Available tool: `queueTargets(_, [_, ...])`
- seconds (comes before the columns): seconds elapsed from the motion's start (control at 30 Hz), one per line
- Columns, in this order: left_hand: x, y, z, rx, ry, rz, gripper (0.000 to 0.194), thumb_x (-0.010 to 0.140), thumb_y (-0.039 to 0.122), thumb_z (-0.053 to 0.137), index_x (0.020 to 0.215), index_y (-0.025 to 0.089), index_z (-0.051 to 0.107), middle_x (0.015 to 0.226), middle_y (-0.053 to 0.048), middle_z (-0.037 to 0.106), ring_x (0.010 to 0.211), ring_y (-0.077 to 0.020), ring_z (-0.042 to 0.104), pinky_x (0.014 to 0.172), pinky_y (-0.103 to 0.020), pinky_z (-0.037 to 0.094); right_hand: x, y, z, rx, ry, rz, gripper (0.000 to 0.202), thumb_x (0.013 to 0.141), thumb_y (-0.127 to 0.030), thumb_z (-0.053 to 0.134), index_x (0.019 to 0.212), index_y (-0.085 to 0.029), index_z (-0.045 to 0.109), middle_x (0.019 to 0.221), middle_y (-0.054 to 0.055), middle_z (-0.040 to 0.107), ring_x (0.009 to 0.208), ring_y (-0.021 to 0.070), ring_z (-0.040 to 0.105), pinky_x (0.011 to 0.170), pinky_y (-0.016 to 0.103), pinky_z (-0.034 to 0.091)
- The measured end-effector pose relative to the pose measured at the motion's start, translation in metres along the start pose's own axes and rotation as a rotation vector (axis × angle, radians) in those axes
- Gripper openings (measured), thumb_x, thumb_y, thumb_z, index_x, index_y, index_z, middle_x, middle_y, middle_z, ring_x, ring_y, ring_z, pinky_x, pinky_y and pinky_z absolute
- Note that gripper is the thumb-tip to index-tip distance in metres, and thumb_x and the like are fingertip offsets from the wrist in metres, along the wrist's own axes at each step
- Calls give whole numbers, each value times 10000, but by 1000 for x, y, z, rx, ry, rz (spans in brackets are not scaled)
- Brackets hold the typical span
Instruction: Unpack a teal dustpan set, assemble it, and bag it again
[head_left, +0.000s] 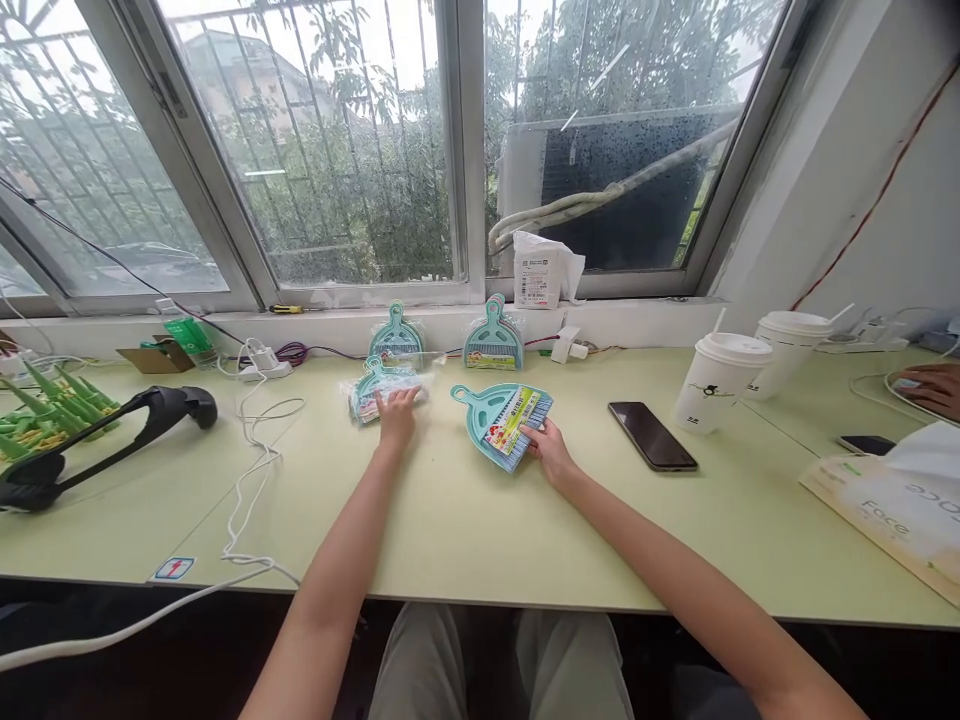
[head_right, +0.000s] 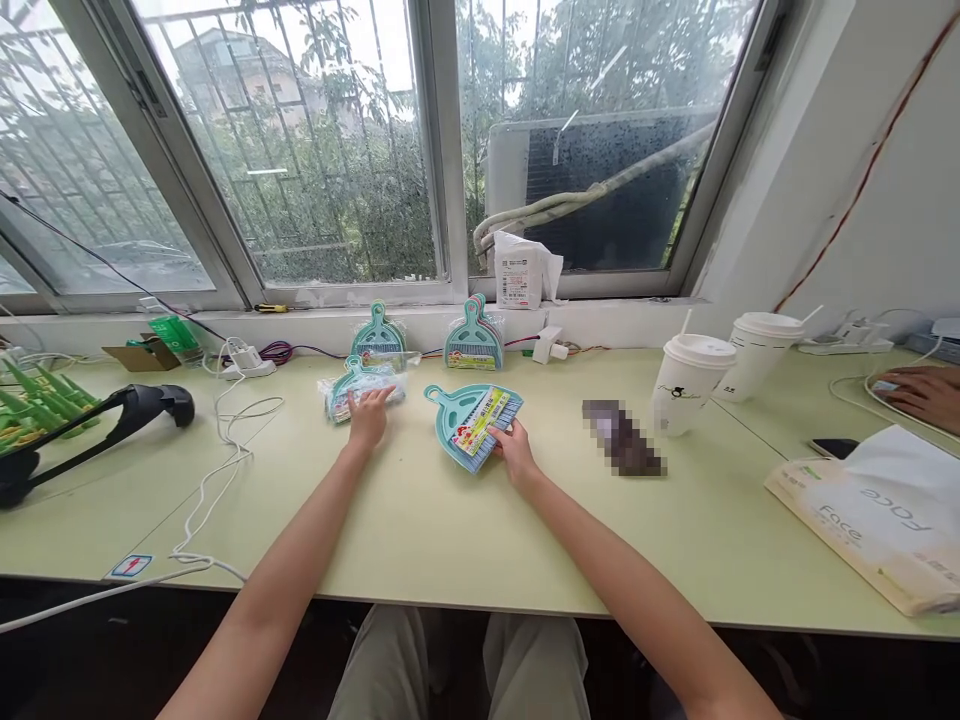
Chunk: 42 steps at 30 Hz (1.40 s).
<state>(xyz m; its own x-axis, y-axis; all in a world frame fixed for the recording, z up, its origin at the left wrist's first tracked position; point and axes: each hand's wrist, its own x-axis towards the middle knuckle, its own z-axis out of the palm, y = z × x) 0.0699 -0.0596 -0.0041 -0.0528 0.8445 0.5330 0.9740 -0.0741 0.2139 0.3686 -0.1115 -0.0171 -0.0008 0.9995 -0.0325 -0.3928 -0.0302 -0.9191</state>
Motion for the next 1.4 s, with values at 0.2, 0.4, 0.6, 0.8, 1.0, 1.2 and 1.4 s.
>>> queueTargets(0.2, [-7,27,-5,-126,-37,196,480,841,95,402,1193,301,655,1215,-86,628,1275,-273,459,1175,-563,-80,1,1,-1,11,13,-2,283,702,-209,726,948,-227,588,916,24,719,789,193,708,731,356,612])
queueTargets(0.4, [-12,44,0,-306,-94,150,402,806,367,626,1192,255,628,1338,-110,565,1367,-330,370,1170,-567,-77,5,3,-5,45,55,-43,303,692,-236,738,954,-232,585,907,19,723,826,208,709,755,371,616])
queueTargets(0.6, [-17,57,5,-220,-127,142,581,741,190,598,1319,202,543,1395,-158,516,1380,-355,356,1159,-569,-118,4,0,-6,45,71,-80,333,684,-272,739,978,-239,586,972,24,720,872,216,704,758,366,619])
queueTargets(0.8, [-21,62,11,-179,-171,133,648,732,54,473,1361,210,506,1381,-156,529,1375,-361,359,1145,-611,-94,3,-3,-6,61,84,-119,351,666,-304,746,967,-242,575,989,23,709,891,220,701,753,377,615])
queueTargets(1.0, [-19,54,11,-125,-184,109,567,784,29,397,1296,204,567,1316,-159,571,1273,-334,470,1155,-602,105,-4,-12,0,59,1,-114,342,674,-282,744,973,-227,589,956,19,712,844,199,699,741,355,604])
queueTargets(1.2, [-15,50,7,-84,-161,-17,419,890,91,309,1123,146,653,1151,-195,626,1167,-330,535,1019,-471,404,-5,-13,1,-44,-93,10,270,673,-195,741,919,-211,631,918,26,740,797,193,707,669,319,605])
queueTargets(1.4, [-10,48,4,-135,-46,-109,436,931,150,306,1268,167,582,1192,-171,628,1183,-318,526,945,-437,469,1,-11,-7,-72,-50,53,246,691,-139,714,914,-207,638,913,32,747,766,190,716,664,317,611])
